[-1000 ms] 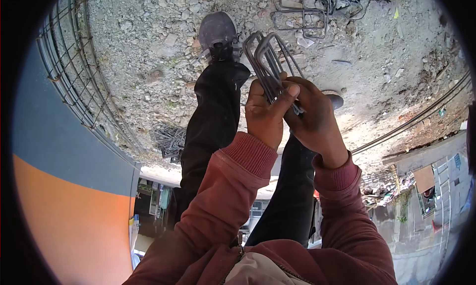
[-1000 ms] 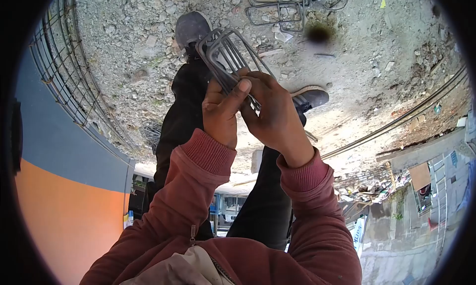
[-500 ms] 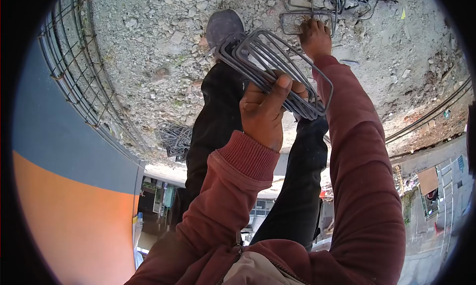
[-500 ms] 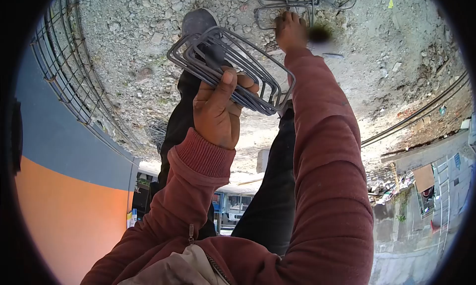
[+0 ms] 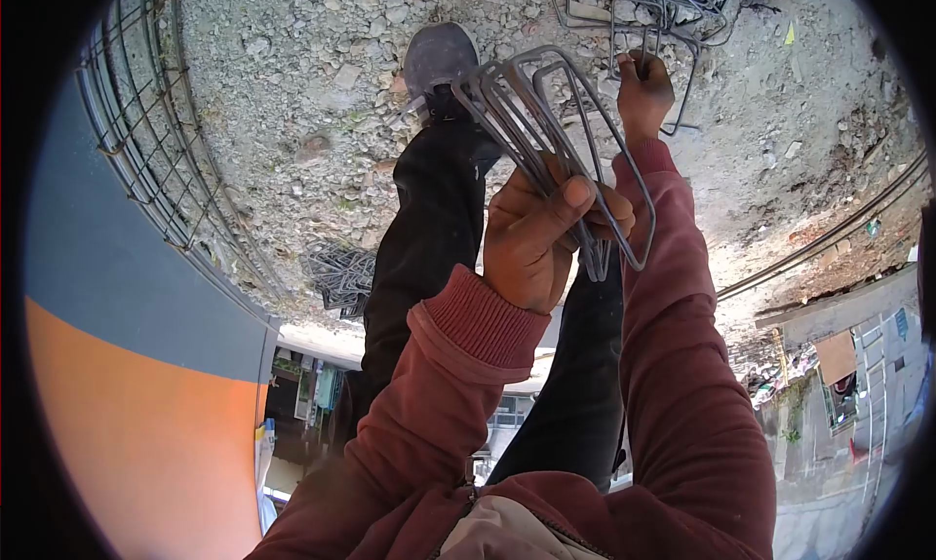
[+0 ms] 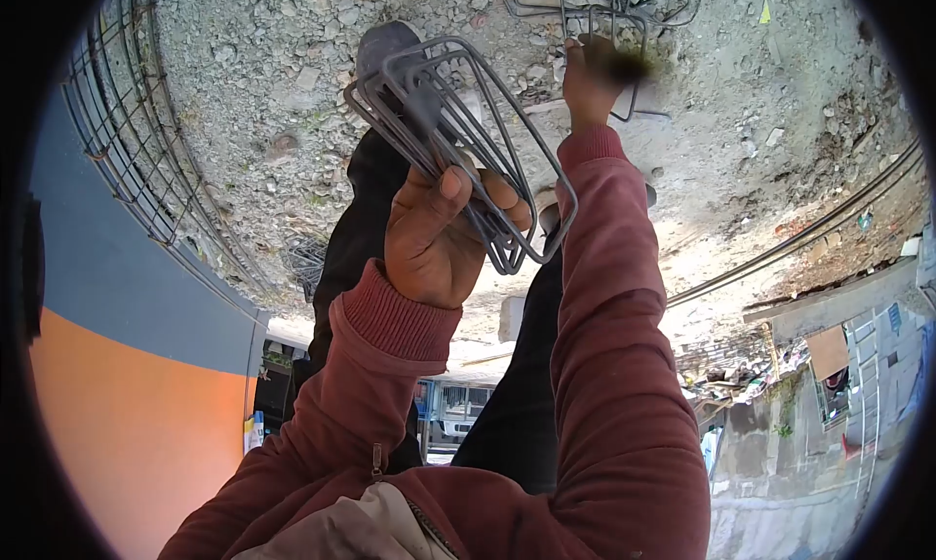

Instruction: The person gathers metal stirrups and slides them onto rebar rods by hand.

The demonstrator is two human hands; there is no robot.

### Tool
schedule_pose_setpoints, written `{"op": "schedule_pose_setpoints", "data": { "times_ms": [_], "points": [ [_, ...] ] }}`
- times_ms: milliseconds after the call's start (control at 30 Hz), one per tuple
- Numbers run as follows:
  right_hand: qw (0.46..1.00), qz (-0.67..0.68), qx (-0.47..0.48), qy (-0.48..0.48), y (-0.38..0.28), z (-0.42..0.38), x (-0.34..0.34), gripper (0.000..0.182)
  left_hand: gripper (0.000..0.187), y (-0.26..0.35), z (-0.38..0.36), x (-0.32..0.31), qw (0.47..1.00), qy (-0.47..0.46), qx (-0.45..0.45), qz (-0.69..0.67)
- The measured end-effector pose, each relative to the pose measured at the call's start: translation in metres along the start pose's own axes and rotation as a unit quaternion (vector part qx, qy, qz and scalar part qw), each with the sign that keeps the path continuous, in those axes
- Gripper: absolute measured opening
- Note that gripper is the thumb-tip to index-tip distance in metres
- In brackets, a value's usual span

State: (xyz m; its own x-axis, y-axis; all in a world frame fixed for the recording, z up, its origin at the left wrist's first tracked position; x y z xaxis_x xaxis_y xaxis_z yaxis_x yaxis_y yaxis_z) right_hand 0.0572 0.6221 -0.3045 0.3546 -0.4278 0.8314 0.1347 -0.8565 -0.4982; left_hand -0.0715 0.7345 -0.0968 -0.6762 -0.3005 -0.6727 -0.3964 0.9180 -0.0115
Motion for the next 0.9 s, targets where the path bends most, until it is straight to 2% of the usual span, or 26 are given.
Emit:
{"op": "schedule_pose_setpoints", "data": {
  "times_ms": [33, 67, 167, 200, 300, 333, 367, 400, 467, 533, 567, 633, 700, 800, 833, 900],
  "points": [
    [0.998, -0.056, 0.007, 0.013, -0.004, 0.009, -0.018, 0.022, 0.018, 0.002, 0.001, -0.004, 1.0, 0.004, -0.002, 0.007],
    [0.985, -0.16, 0.014, -0.06, -0.003, 0.015, -0.034, 0.025, 0.019, 0.002, 0.001, -0.01, 1.0, 0.008, -0.004, 0.014],
    [0.99, -0.123, 0.009, -0.061, 0.008, 0.023, -0.05, 0.026, 0.02, 0.005, -0.002, -0.016, 0.999, 0.013, 0.015, 0.03],
    [0.971, -0.178, 0.161, 0.022, 0.007, 0.02, -0.045, 0.026, 0.019, 0.006, -0.001, -0.016, 0.998, 0.022, 0.02, 0.046],
    [0.997, 0.026, -0.049, -0.063, 0.029, 0.003, -0.026, 0.023, 0.014, 0.004, 0.002, -0.015, 0.998, 0.052, 0.01, 0.037],
    [0.972, 0.173, -0.149, -0.054, 0.025, -0.004, -0.009, 0.022, 0.013, 0.004, 0.002, -0.012, 0.998, 0.063, 0.002, 0.026],
    [0.916, 0.314, -0.247, -0.045, 0.013, -0.012, 0.009, 0.02, 0.011, 0.005, 0.003, -0.011, 0.997, 0.075, -0.006, 0.015],
    [0.894, 0.331, -0.301, 0.019, 0.003, -0.014, 0.026, 0.017, 0.01, 0.007, 0.004, -0.011, 0.997, 0.077, -0.014, 0.011],
    [0.941, 0.275, -0.192, 0.049, 0.007, -0.008, 0.028, 0.017, 0.008, 0.01, 0.004, -0.009, 0.996, 0.083, -0.029, 0.004],
    [0.963, 0.219, -0.157, 0.021, -0.015, 0.004, 0.009, 0.021, 0.007, 0.012, 0.003, -0.009, 0.995, 0.089, -0.039, 0.004],
    [0.963, 0.211, -0.169, -0.013, -0.032, 0.012, -0.006, 0.024, 0.009, 0.013, 0.002, -0.01, 0.994, 0.107, -0.038, 0.003],
    [0.868, 0.342, -0.355, -0.062, -0.064, 0.025, -0.036, 0.027, 0.013, 0.012, 0.003, -0.014, 0.99, 0.138, -0.037, -0.002],
    [0.826, 0.365, -0.422, -0.084, -0.08, 0.046, -0.051, 0.028, 0.014, 0.012, 0.003, -0.011, 0.989, 0.14, -0.05, 0.018],
    [0.809, 0.328, -0.485, -0.05, -0.075, 0.057, -0.06, 0.024, 0.01, 0.02, 0.004, -0.009, 0.992, 0.102, -0.066, 0.013],
    [0.815, 0.353, -0.456, -0.068, -0.067, 0.055, -0.059, 0.022, 0.01, 0.022, 0.005, -0.011, 0.994, 0.082, -0.071, 0.002],
    [0.823, 0.397, -0.391, -0.109, -0.046, 0.041, -0.045, 0.018, 0.008, 0.021, 0.006, -0.015, 0.991, 0.114, -0.071, 0.007]
  ]
}}
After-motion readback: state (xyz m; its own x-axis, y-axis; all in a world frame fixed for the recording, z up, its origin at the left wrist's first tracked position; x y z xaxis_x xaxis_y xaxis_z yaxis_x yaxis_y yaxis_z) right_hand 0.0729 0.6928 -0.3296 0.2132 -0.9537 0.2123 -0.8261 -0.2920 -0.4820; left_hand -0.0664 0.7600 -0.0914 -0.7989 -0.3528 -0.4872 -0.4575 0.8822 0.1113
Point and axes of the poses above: each hand's wrist, its own z-axis towards the middle knuckle, its own x-axis out of the back of the hand, y = z × x, the point moved 4 cm from there along z, towards the middle knuckle, and after that the axes turned 11 degrees about -z, right-handed, at the moved point
